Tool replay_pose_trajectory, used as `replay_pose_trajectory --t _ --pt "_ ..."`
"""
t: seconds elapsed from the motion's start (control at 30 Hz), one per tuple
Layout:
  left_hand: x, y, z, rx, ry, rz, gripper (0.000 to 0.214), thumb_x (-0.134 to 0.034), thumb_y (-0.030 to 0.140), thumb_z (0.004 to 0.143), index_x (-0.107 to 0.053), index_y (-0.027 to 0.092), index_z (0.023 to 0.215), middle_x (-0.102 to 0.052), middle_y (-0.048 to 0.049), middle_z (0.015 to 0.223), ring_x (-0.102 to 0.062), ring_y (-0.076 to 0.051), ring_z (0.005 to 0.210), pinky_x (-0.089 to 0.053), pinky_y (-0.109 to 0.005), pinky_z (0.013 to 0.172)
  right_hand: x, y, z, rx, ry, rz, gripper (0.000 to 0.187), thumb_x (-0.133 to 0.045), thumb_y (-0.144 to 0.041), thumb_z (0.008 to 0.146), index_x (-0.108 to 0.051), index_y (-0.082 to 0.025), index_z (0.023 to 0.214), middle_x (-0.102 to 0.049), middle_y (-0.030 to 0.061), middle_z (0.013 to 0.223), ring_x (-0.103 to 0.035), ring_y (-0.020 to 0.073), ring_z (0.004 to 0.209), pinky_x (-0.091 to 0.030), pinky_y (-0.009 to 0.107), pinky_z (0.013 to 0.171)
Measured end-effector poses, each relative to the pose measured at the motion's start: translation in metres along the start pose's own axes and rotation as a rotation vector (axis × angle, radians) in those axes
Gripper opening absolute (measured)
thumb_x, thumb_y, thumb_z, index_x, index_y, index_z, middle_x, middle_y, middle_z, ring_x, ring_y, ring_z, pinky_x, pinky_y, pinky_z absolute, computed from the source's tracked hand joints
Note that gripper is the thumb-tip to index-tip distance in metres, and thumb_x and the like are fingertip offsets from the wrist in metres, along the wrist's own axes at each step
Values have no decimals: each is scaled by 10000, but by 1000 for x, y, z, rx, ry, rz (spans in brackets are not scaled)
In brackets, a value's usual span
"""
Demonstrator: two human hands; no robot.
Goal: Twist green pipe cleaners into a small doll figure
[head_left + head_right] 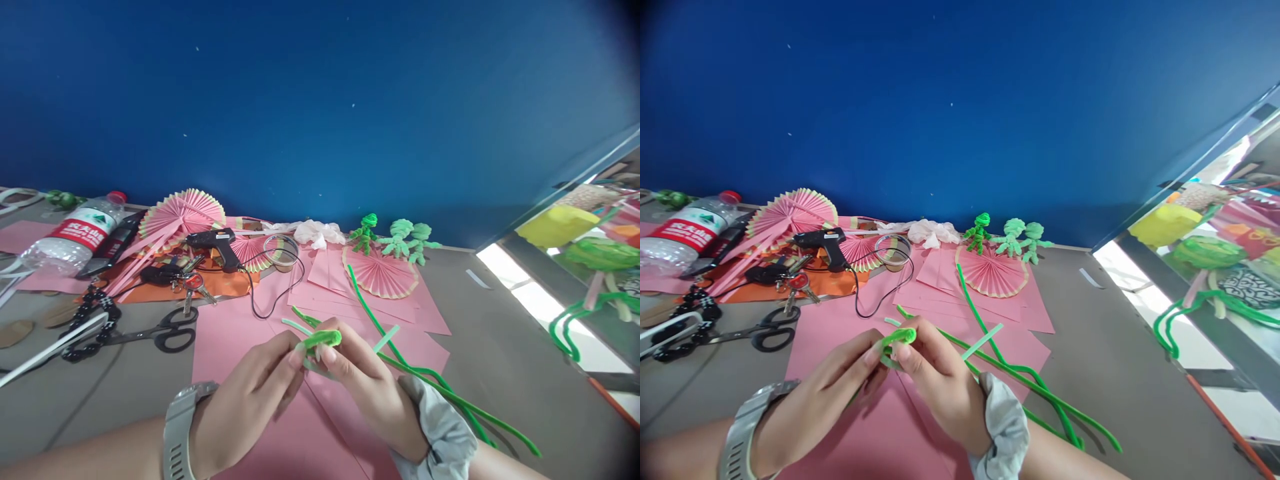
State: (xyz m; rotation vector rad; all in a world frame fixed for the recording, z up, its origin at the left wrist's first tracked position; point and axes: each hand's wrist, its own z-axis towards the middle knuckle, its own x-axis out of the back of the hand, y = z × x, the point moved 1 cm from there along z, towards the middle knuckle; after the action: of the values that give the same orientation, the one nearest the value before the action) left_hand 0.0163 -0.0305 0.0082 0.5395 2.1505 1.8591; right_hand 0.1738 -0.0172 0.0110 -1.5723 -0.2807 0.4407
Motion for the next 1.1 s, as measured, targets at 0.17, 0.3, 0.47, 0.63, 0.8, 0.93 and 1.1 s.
replay_pose_trajectory --t 0.17,0.3,0.47,0.63,0.8,0.93,1.1 --pt "15 20 -2 -227 151 324 107 -355 247 918 -461 233 910 -501 15 887 -482 -116 841 -372 -212 792 3 0 -2 -9 -96 -86 173 -412 -339 906 -456 -188 834 -424 -15 722 -400 118 669 -362 252 636" --pt "22 28 -2 -239 -5 492 49 -449 210 878 -488 231 858 -543 29 902 -510 -113 860 -380 -197 781 3 0 -3 -14 -125 -164 172 -394 -317 918 -455 -183 829 -421 -20 730 -399 110 674 -355 239 629" --pt "26 33 -3 -187 -31 603 135 -433 171 880 -515 269 923 -565 60 970 -521 -96 913 -374 -182 799 3 1 -3 47 -134 -286 147 -378 -265 930 -457 -186 835 -428 -25 740 -397 101 679 -351 225 638" --pt "27 41 -2 -157 -26 649 120 -514 146 814 -526 266 819 -568 85 867 -527 -91 813 -384 -178 716 4 1 -3 83 -152 -393 124 -364 -231 936 -440 -200 843 -442 -29 758 -417 96 696 -359 221 664" --pt "28 45 -1 -150 -41 679 103 -507 171 815 -532 262 775 -555 87 789 -524 -90 746 -382 -186 684 4 0 -4 95 -174 -502 124 -359 -214 936 -435 -207 839 -460 -29 772 -443 97 726 -364 226 693" --pt "26 43 -4 -143 -8 715 124 -491 167 827 -541 280 836 -578 83 870 -535 -103 796 -380 -199 720 4 1 -3 75 -177 -500 129 -347 -222 938 -429 -207 840 -460 -31 762 -443 95 704 -372 225 674" --pt "21 39 -4 -123 16 698 135 -507 135 785 -535 266 807 -574 81 791 -534 -97 716 -385 -195 663 2 4 -2 32 -156 -513 152 -345 -244 934 -428 -198 815 -457 -30 726 -437 98 668 -371 229 636"
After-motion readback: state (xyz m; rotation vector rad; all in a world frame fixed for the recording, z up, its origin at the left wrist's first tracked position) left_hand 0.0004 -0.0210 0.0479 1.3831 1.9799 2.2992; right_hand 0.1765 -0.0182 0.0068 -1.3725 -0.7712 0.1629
